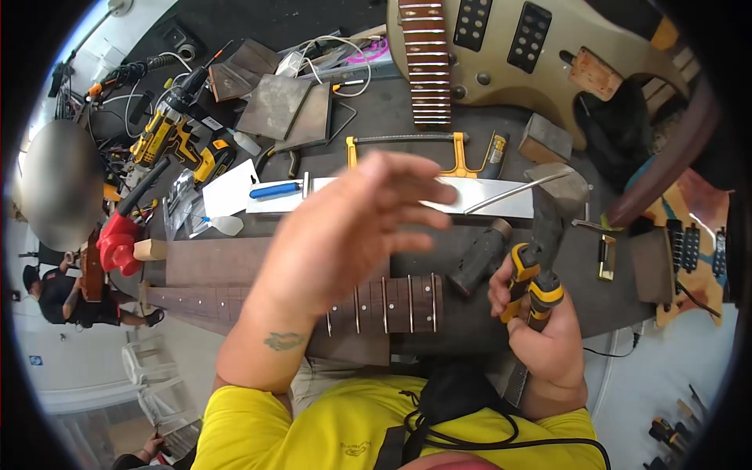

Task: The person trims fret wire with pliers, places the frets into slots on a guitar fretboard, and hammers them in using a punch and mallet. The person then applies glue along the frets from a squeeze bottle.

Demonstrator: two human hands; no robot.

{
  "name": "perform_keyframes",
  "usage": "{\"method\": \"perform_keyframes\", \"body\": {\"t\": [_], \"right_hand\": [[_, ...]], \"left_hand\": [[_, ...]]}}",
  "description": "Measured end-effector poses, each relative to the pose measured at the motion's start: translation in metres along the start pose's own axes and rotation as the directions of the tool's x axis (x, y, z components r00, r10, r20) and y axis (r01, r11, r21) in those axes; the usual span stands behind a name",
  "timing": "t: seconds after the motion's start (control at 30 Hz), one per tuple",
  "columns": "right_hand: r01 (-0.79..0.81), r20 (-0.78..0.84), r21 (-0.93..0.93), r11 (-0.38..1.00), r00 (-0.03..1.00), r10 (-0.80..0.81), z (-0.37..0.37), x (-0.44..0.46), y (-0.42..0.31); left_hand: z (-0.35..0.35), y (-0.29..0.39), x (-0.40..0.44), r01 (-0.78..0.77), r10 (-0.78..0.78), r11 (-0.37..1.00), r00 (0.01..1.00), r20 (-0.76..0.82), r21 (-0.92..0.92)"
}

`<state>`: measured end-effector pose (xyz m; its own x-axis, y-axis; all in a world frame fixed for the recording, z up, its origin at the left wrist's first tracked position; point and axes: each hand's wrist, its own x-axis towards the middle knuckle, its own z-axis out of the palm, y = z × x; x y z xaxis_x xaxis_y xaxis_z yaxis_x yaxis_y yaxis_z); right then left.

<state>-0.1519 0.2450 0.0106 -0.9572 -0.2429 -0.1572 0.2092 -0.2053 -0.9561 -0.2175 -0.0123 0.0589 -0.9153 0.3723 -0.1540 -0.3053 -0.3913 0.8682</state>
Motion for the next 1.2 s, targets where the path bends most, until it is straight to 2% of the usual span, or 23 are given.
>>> {"method": "perform_keyframes", "body": {"t": [0.07, 0.13, 0.17, 0.23, 0.27, 0.33, 0.37, 0.47, 0.5, 0.6, 0.73, 0.93, 1.2], "right_hand": [[-0.036, 0.085, 0.031, 0.999, 0.996, 0.034, 0.016, -0.009, -0.005], [-0.021, 0.14, 0.078, 0.997, 0.99, 0.01, 0.044, -0.018, -0.011], [-0.075, 0.19, 0.136, 0.988, 0.981, 0.048, 0.059, -0.023, -0.014], [-0.195, 0.323, 0.23, 0.953, 0.94, 0.115, 0.081, -0.034, -0.012], [-0.18, 0.333, 0.221, 0.959, 0.938, 0.099, 0.089, -0.038, -0.011], [-0.234, 0.411, 0.297, 0.926, 0.906, 0.097, 0.105, -0.051, -0.009], [-0.243, 0.411, 0.3, 0.922, 0.906, 0.106, 0.114, -0.06, -0.009], [-0.211, 0.459, 0.187, 0.959, 0.882, 0.105, 0.132, -0.078, 0.001], [-0.222, 0.461, 0.165, 0.961, 0.879, 0.124, 0.138, -0.085, -0.001], [-0.194, 0.499, 0.105, 0.975, 0.859, 0.116, 0.151, -0.103, 0.002], [-0.123, 0.516, 0.098, 0.987, 0.855, 0.055, 0.16, -0.12, 0.015], [-0.145, 0.541, 0.132, 0.981, 0.839, 0.051, 0.163, -0.141, 0.023], [-0.153, 0.524, 0.135, 0.979, 0.849, 0.061, 0.162, -0.155, 0.029]], "left_hand": [[0.013, 0.001, -0.01, 0.081, -0.069, 0.993, 0.989, 0.129, -0.09], [0.022, 0.001, -0.025, 0.123, -0.018, 0.912, 0.965, 0.262, -0.391], [0.027, 0.002, -0.032, 0.103, 0.001, 0.913, 0.967, 0.255, -0.394], [0.03, 0.004, -0.046, -0.023, 0.191, 0.904, 0.915, 0.356, -0.427], [0.025, 0.008, -0.055, -0.043, 0.21, 0.906, 0.909, 0.359, -0.421], [0.016, 0.011, -0.072, -0.175, 0.219, 0.975, 0.849, 0.481, -0.135], [0.017, 0.004, -0.079, -0.19, 0.258, 0.963, 0.86, 0.441, -0.192], [0.01, -0.004, -0.108, -0.206, 0.34, 0.928, 0.806, 0.484, -0.309], [0.014, -0.005, -0.119, -0.198, 0.365, 0.906, 0.816, 0.449, -0.375], [0.012, -0.003, -0.148, -0.223, 0.33, 0.934, 0.837, 0.436, -0.278], [0.008, -0.009, -0.17, -0.211, 0.363, 0.915, 0.805, 0.469, -0.345], [0.015, -0.018, -0.194, -0.174, 0.353, 0.898, 0.832, 0.427, -0.404], [0.019, -0.026, -0.201, -0.171, 0.355, 0.902, 0.816, 0.456, -0.395]]}}
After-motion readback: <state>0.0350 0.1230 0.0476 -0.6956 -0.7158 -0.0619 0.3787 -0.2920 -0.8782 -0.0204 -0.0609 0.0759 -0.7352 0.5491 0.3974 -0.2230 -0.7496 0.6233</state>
